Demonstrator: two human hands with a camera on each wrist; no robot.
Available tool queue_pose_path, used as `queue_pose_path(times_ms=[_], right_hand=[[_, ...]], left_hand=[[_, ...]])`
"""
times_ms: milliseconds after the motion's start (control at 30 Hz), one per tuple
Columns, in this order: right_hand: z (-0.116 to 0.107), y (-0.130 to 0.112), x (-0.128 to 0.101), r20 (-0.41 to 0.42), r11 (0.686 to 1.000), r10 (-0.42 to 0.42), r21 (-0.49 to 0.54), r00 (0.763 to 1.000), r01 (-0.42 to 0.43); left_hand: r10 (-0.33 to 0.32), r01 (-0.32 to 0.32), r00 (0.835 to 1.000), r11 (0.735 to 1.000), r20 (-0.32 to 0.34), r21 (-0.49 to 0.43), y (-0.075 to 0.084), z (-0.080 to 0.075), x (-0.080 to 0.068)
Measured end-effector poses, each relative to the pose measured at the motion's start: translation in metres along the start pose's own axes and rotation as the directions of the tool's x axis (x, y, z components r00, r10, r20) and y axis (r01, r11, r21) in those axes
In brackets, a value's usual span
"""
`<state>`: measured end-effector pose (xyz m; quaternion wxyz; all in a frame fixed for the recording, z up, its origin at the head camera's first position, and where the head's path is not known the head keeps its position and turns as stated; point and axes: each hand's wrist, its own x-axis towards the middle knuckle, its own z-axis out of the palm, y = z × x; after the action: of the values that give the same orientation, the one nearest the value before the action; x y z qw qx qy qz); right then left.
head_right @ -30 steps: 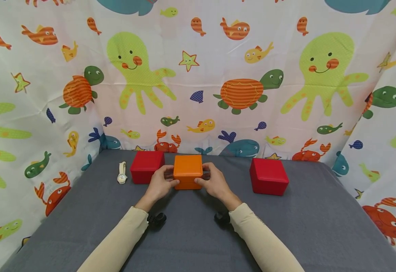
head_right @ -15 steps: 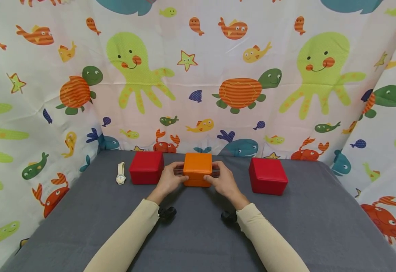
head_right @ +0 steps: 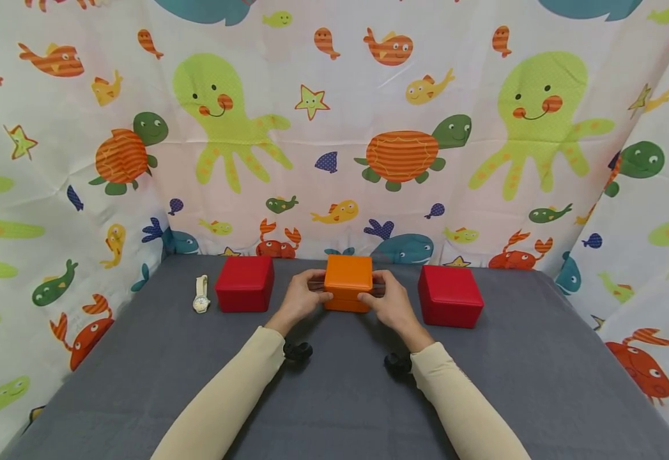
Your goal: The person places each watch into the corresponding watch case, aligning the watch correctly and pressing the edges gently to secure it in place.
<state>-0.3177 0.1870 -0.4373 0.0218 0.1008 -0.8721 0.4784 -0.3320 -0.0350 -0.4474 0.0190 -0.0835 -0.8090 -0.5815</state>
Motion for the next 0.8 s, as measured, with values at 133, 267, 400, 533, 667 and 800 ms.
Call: queue_pose_path(times_ms=[133, 267, 400, 533, 667, 800], right_hand=[[-0.003, 0.003, 0.001, 0.008, 1.000, 0.011, 0.007, 1.000, -0.011], [-0.005, 0.006, 0.003, 0.015, 1.000, 0.014, 0.007, 1.000, -0.014], [-0.006, 0.009, 0.006, 0.018, 1.000, 0.012, 0.012, 1.000, -0.012], [-0.007, 0.012, 0.008, 0.015, 1.000, 0.011, 0.012, 1.000, -0.011], [-0.008, 0.013, 0.007, 0.009, 1.000, 0.004, 0.005, 1.000, -0.004], [-0.010, 0.011, 0.003, 0.008, 1.000, 0.013, 0.010, 1.000, -0.013]], left_hand=[[-0.017, 0.017, 1.000, 1.000, -0.006, -0.006, 0.001, 0.004, 0.002], [-0.027, 0.027, 1.000, 1.000, -0.010, -0.005, 0.002, 0.006, 0.003], [-0.036, 0.036, 0.999, 0.999, -0.013, -0.012, 0.003, 0.007, 0.004], [-0.039, 0.039, 0.999, 0.999, -0.012, -0.008, 0.003, 0.008, 0.005], [-0.033, 0.033, 0.999, 0.999, 0.000, -0.008, 0.002, 0.010, 0.005], [-0.025, 0.025, 1.000, 1.000, 0.009, -0.011, 0.003, 0.010, 0.003]])
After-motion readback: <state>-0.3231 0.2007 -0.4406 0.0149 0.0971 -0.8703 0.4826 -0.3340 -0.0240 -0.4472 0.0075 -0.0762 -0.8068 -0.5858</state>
